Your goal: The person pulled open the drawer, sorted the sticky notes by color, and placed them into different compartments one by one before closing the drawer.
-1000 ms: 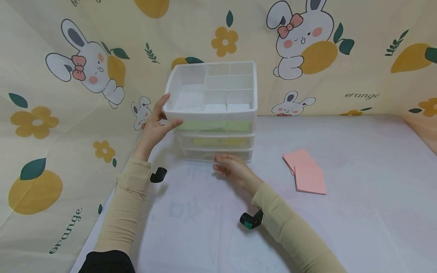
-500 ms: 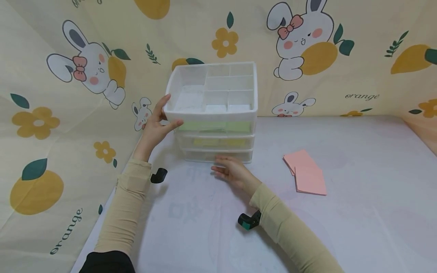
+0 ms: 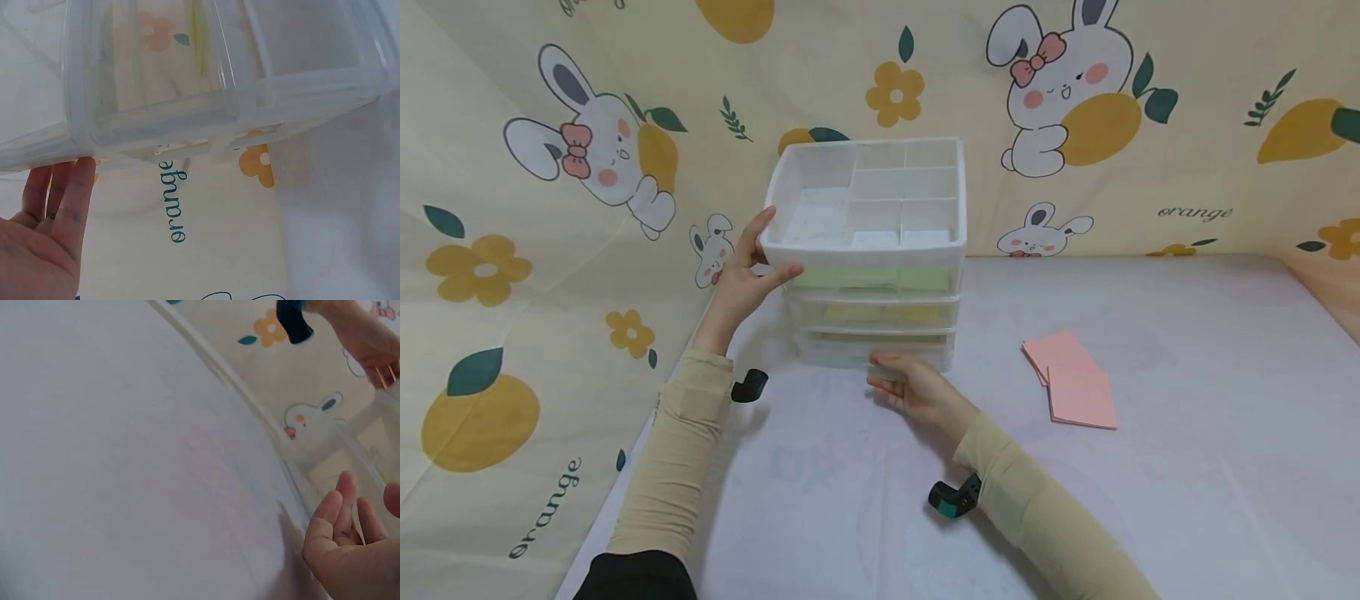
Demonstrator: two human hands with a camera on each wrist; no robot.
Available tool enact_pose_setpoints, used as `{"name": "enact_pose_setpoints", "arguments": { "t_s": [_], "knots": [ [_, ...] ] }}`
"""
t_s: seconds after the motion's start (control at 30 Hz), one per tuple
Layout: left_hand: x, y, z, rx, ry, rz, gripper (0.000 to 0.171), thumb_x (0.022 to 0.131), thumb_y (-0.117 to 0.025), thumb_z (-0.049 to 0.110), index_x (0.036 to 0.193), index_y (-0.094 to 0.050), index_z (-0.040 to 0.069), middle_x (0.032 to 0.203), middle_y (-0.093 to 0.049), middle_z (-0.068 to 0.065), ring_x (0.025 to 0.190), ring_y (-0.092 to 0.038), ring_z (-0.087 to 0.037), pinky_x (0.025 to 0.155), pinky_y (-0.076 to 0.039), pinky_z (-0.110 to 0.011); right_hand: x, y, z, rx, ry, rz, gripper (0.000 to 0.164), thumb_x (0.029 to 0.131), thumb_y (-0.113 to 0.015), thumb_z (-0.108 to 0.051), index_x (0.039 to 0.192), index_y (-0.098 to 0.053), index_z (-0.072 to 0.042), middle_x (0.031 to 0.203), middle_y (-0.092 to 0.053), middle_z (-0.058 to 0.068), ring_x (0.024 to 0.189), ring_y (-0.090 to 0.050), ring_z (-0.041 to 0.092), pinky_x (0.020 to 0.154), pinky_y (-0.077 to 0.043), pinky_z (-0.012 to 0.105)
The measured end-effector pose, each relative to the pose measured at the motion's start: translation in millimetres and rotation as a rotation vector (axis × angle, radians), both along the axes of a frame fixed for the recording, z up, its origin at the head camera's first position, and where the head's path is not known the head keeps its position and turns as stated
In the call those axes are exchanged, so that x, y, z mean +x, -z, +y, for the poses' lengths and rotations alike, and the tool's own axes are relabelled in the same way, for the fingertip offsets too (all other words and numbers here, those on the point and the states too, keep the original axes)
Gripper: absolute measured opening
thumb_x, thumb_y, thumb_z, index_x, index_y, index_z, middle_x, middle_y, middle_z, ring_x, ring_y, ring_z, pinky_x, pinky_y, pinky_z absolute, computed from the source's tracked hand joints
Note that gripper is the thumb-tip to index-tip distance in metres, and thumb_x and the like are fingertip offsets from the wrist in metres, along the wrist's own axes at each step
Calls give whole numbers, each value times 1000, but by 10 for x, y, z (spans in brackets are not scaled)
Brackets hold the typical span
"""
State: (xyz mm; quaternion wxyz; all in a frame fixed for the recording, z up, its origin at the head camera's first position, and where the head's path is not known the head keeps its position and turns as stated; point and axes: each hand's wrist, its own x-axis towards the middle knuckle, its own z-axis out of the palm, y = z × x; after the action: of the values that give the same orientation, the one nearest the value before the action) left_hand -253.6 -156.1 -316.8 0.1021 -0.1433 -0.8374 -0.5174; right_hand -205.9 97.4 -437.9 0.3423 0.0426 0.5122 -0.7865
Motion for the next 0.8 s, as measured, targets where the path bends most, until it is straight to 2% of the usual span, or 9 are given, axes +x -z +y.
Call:
{"name": "enact_pose_setpoints", "arguments": {
  "t_s": [0.27,0.53,0.8],
  "knots": [
    [-9,-3,4,-8,4,-2,78,81,-72,20,145,-29,33,94,-55,-15,86,-52,-17,72,-46,-23,190,-8,71,-40,-43,-39,42,100,-41,-20,139,-34,-6,136,-43,2,93,-61,7,83,-48,21],
    [-2,0,0,-10,4,-4,78,81,-72,20,145,-29,32,92,-54,-12,85,-51,-17,72,-46,-23,371,-36,130,-54,-107,-43,46,100,-43,-21,142,-32,-5,138,-42,5,93,-61,7,83,-48,20],
    [-5,-1,-2,-9,0,6,77,81,-72,19,145,-30,32,88,-53,-10,84,-51,-16,72,-46,-24,499,-30,147,-50,-114,-23,48,99,-46,-21,141,-33,-4,137,-44,5,93,-61,7,84,-48,21]
  ]
}}
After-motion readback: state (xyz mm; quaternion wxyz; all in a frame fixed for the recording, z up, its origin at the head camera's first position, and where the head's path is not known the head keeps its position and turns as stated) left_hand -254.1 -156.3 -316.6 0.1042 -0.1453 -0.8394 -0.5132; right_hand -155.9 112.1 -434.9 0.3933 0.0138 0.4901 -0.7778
